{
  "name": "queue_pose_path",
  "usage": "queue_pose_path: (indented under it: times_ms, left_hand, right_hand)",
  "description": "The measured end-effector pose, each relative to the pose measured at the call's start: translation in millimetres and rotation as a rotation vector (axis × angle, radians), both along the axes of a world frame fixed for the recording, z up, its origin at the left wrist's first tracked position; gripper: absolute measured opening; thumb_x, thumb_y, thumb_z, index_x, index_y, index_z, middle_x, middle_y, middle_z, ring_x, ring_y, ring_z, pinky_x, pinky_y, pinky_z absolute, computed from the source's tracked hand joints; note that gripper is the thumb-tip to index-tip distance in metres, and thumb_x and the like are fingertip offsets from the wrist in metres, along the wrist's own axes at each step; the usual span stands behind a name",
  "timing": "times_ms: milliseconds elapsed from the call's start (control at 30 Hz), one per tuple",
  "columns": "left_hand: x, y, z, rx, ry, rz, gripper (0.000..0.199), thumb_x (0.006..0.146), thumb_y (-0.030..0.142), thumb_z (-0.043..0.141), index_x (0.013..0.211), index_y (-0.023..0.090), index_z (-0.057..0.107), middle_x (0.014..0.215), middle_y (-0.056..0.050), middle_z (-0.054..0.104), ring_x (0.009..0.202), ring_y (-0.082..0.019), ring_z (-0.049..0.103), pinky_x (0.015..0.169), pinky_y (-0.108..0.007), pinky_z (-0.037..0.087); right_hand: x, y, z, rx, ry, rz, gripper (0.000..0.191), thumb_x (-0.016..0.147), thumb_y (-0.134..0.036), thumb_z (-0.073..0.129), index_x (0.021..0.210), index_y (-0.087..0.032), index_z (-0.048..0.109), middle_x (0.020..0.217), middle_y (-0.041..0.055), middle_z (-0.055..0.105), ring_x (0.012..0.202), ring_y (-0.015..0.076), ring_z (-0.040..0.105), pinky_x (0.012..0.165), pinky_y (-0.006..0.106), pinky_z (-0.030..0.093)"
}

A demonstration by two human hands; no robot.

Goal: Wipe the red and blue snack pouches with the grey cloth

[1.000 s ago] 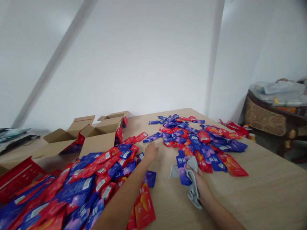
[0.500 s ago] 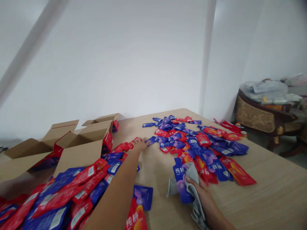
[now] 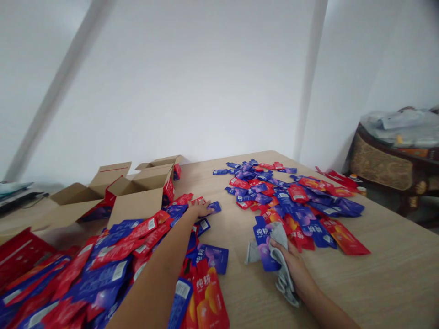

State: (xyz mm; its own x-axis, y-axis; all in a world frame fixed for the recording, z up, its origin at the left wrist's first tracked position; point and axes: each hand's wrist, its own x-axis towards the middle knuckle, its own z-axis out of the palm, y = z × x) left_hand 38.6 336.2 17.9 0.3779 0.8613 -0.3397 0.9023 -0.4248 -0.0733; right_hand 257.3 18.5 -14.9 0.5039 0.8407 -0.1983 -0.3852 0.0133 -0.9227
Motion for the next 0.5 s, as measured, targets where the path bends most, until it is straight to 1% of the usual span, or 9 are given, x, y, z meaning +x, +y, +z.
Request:
queue_pose_path:
  times_ms: [100,167,267,367,433,500]
  left_hand:
    - [-9,-9,7.1,-0.038,0.004,-0.06,0.067,0.083,0.061,0.04,0.143,0.037,0.025,0.152,-0.008,0.019,0.138,-0.039,0.015,0.1,-0.07,0.004]
    - [-15,-14,13.6,-0.057,0.007,-0.094,0.062,0.084,0.055,0.046,0.141,0.038,0.029,0.151,-0.007,0.023,0.137,-0.037,0.02,0.102,-0.068,0.005]
    - [-23,-21,24.8,-0.075,0.017,-0.12,0.055,0.082,0.042,0.054,0.136,0.037,0.04,0.146,-0.008,0.035,0.133,-0.037,0.031,0.103,-0.065,0.008]
    - [-25,-26,34.4,-0.079,0.037,-0.108,0.051,0.076,0.029,0.062,0.126,0.032,0.054,0.133,-0.01,0.052,0.125,-0.037,0.043,0.103,-0.064,0.013]
    - [-22,-31,38.2,-0.07,0.043,-0.095,0.046,0.072,0.024,0.064,0.117,0.028,0.062,0.125,-0.011,0.059,0.121,-0.037,0.047,0.103,-0.062,0.015]
    - [-16,-36,40.1,-0.053,0.037,-0.083,0.04,0.069,0.024,0.064,0.109,0.025,0.066,0.118,-0.012,0.063,0.118,-0.036,0.05,0.103,-0.061,0.016]
  right_hand:
    - [0,-1,1.8,0.007,-0.018,-0.003,0.047,0.067,-0.045,0.07,0.107,-0.022,0.062,0.099,0.0033,0.069,0.101,0.0225,0.063,0.088,0.034,0.05]
    - [1,-2,2.2,0.015,-0.031,-0.008,0.045,0.066,-0.046,0.07,0.104,-0.022,0.063,0.097,0.0033,0.069,0.097,0.0225,0.064,0.086,0.034,0.051]
    - [1,-2,1.7,0.042,-0.04,0.0,0.043,0.067,-0.047,0.069,0.101,-0.021,0.064,0.096,0.0037,0.07,0.093,0.0231,0.066,0.083,0.035,0.052]
    - [2,-1,0.6,0.045,-0.056,0.0,0.043,0.067,-0.046,0.07,0.101,-0.021,0.064,0.093,0.0036,0.07,0.095,0.0238,0.065,0.083,0.036,0.052]
    - [2,-1,0.3,0.041,-0.064,-0.005,0.043,0.066,-0.045,0.07,0.101,-0.021,0.064,0.093,0.0034,0.07,0.096,0.0237,0.065,0.084,0.036,0.051]
    - [2,0,0.7,0.045,-0.053,0.002,0.041,0.067,-0.044,0.07,0.101,-0.022,0.064,0.094,0.0032,0.07,0.098,0.0232,0.064,0.084,0.035,0.051]
